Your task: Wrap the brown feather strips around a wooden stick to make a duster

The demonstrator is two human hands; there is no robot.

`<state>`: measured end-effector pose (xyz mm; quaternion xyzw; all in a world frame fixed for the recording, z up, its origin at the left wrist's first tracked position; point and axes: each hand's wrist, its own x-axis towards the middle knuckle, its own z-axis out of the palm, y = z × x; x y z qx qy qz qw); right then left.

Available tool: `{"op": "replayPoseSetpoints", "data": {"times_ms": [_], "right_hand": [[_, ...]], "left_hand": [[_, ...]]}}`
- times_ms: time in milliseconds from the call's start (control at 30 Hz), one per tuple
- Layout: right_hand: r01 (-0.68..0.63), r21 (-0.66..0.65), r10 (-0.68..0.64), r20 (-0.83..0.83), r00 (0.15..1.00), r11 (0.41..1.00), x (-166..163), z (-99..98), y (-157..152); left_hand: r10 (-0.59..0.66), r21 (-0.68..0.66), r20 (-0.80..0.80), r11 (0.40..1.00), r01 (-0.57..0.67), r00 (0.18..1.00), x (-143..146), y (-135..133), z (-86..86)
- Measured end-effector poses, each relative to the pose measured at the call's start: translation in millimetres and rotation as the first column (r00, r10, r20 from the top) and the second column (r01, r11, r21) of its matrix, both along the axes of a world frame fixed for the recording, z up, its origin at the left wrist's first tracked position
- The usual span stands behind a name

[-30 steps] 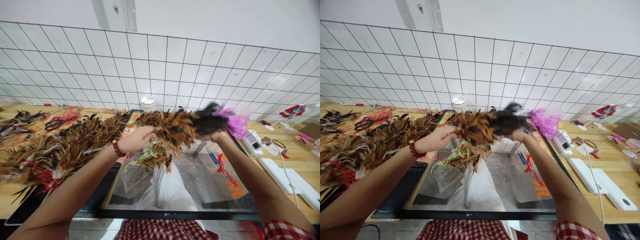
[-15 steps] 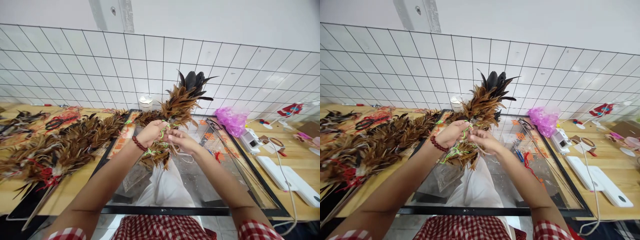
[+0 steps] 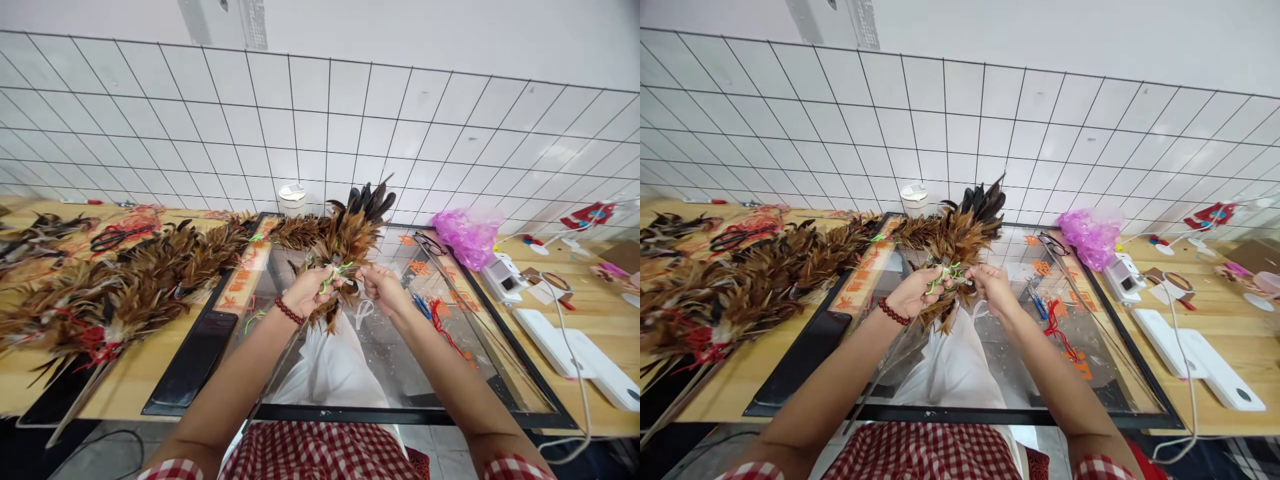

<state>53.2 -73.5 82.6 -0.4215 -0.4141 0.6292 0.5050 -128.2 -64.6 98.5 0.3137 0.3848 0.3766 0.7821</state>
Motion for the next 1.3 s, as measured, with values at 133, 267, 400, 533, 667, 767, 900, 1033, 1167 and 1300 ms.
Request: {"op": "replayPoseSetpoints", "data": {"times_ms": [133, 267, 400, 533, 667, 767, 900, 1033, 1167, 1300], "right_hand": [[-0.048, 0.0, 0.048, 0.104, 0.993, 0.999, 0, -7.8, -1], [-0.119, -0.007, 0.118, 0.219, 0.969, 0.993, 6, -12.2, -4], [-0.205, 0.023, 0.183, 0.359, 0.915, 0.979, 11, -17.9, -13], [-0.362, 0.01, 0.315, 0.467, 0.826, 0.932, 21, -24.2, -9], [-0.475, 0.089, 0.323, 0.625, 0.711, 0.875, 32, -29.1, 23], [-0.349, 0.29, -0.064, 0.842, 0.535, 0.891, 25, -33.7, 58], [-0.413, 0.363, -0.243, 0.918, 0.314, 0.835, -2, -40.1, 95], [-0.572, 0.293, -0.371, 0.929, -0.02, 0.766, -12, -40.8, 110], [-0.602, 0.387, -0.426, 0.901, 0.085, 0.699, 8, -25.4, 103], [-0.589, 0.452, -0.245, 0.884, 0.399, 0.67, 36, 4.2, 80]], "left_hand": [[-0.031, -0.08, 0.076, 0.996, 0.037, 0.997, -6, 0, -9.3], [0.068, -0.137, 0.16, 0.989, -0.046, 0.985, -16, 5, -7.2], [0.141, -0.206, 0.158, 0.973, -0.107, 0.977, -26, 6, -10.4], [0.174, -0.221, 0.199, 0.967, -0.129, 0.964, -33, 2, -19.6], [0.244, -0.233, 0.311, 0.957, -0.175, 0.918, -41, -1, -21.2], [0.289, -0.265, 0.352, 0.943, -0.201, 0.89, -46, -2, -19.1], [0.333, -0.28, 0.366, 0.93, -0.239, 0.869, -49, -4, -20.9], [0.355, -0.299, 0.333, 0.918, -0.259, 0.874, -47, -7, -24.3], [0.354, -0.3, 0.3, 0.917, -0.264, 0.886, -43, -7, -23.5], [0.335, -0.306, 0.296, 0.92, -0.243, 0.895, -35, -2, -20.9]]}}
